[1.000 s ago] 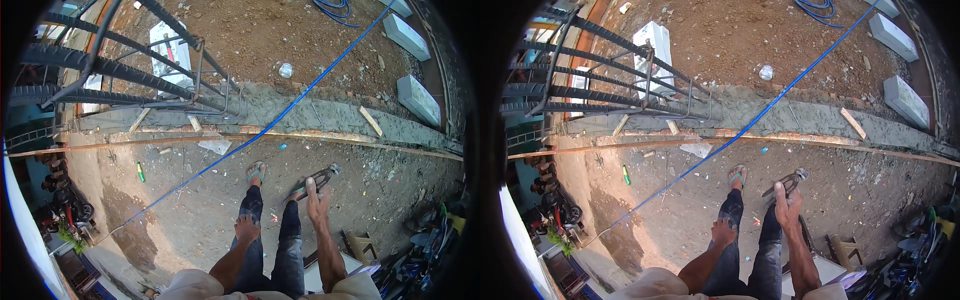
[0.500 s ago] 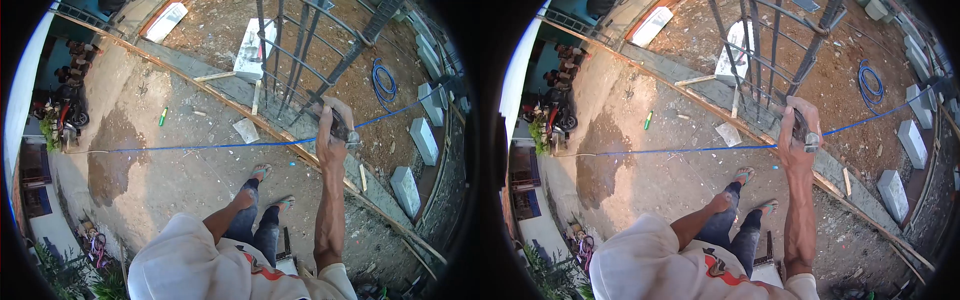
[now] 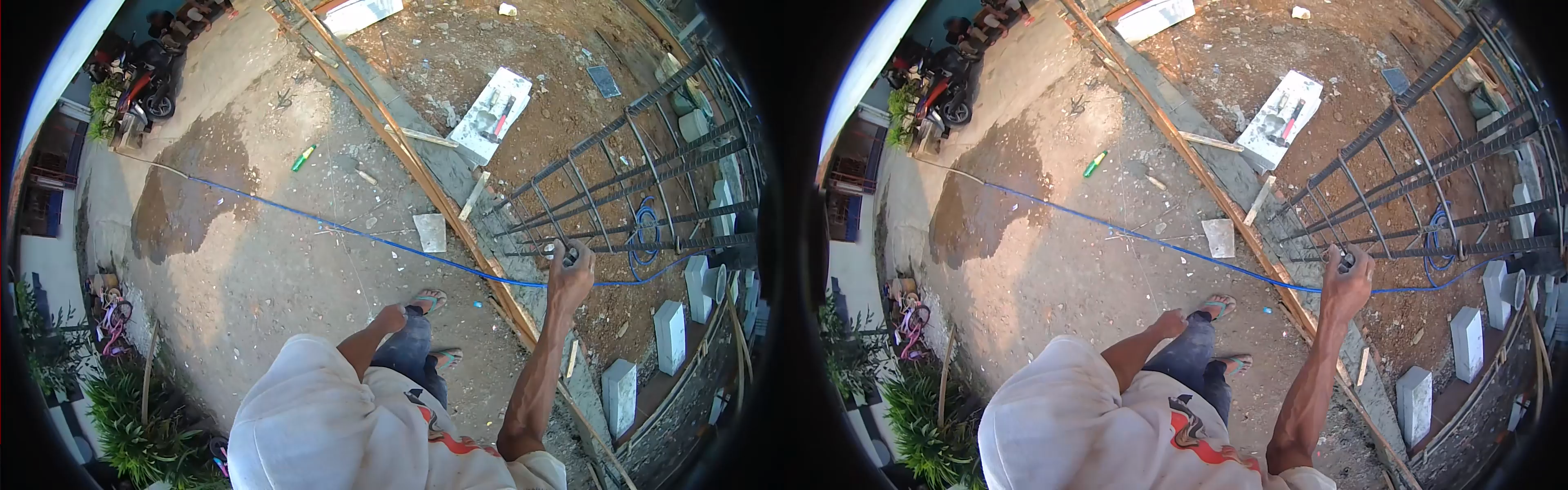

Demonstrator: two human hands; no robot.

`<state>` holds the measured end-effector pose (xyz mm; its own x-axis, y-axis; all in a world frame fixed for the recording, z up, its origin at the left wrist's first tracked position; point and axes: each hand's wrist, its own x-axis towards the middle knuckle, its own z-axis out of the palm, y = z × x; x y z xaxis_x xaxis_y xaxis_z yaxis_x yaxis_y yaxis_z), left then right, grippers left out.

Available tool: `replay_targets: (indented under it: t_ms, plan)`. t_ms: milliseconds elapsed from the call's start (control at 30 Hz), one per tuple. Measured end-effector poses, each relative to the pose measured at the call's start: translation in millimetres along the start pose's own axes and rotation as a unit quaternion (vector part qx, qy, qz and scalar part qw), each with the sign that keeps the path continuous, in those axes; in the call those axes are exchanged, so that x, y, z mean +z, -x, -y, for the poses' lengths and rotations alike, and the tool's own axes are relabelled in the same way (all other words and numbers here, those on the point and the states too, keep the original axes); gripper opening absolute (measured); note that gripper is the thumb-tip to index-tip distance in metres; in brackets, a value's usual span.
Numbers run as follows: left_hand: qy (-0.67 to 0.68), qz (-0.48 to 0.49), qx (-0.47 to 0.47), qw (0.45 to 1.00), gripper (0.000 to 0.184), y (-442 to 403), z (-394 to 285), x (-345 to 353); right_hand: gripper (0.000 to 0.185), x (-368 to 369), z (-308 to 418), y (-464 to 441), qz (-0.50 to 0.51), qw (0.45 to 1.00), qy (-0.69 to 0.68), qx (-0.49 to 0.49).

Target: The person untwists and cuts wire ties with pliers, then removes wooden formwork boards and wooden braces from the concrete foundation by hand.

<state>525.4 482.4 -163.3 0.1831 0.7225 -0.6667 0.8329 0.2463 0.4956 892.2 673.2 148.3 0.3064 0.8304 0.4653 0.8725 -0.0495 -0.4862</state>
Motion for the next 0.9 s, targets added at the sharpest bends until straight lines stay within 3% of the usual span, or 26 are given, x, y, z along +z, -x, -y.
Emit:
replay_targets:
  t_ms: [67, 167, 233, 300, 367, 467, 567, 633, 700, 733, 800, 833, 900]
  plan:
    - [-0.025, 0.013, -0.009, 1.000, 0.035, -7, 4, -6, 0.026, -5, 6, -3, 0.012, 1.000, 0.023, -0.005]
    - [-0.016, -0.001, -0.033, 0.999, 0.035, -23, 13, -2, 0.041, -21, 14, 5, 0.064, 0.996, 0.014, 0.068]
    - [-0.142, 0.058, 0.093, 0.984, 0.034, -43, 23, 8, 0.053, -34, 12, 13, 0.000, 0.999, 0.031, -0.030]
    - [-0.145, 0.064, 0.070, 0.985, 0.034, -41, -16, -10, 0.053, -42, -9, 36, 0.001, 1.000, 0.031, 0.002]
    - [-0.104, 0.046, 0.067, 0.991, 0.034, -36, -45, -14, 0.049, -59, -27, 73, 0.084, 0.983, -0.075, 0.146]
    - [-0.103, 0.060, 0.110, 0.987, 0.032, -37, -90, -13, 0.040, -71, -87, 145, 0.172, 0.944, -0.085, 0.268]
    - [-0.092, 0.082, 0.161, 0.979, 0.031, -49, -121, 3, 0.035, -52, -181, 266, 0.194, 0.902, -0.122, 0.366]
    - [-0.020, 0.134, 0.105, 0.985, 0.032, -68, -134, 26, 0.032, -58, -218, 331, 0.195, 0.872, -0.126, 0.431]
    - [0.107, 0.150, 0.031, 0.982, 0.036, -81, -149, 55, 0.030, -56, -256, 371, 0.150, 0.650, -0.290, 0.686]
    - [0.095, 0.166, 0.026, 0.981, 0.036, -82, -161, 73, 0.032, -48, -285, 402, 0.143, 0.610, -0.324, 0.709]
    - [0.221, 0.170, -0.107, 0.954, 0.045, -99, -190, 110, 0.030, -46, -334, 424, 0.093, 0.575, -0.353, 0.732]
    - [0.214, 0.177, -0.112, 0.954, 0.045, -113, -193, 135, 0.029, -43, -356, 433, 0.055, 0.547, -0.383, 0.742]
    - [0.396, 0.154, -0.172, 0.889, 0.058, -148, -195, 183, 0.027, -32, -400, 450, 0.018, 0.510, -0.410, 0.756]
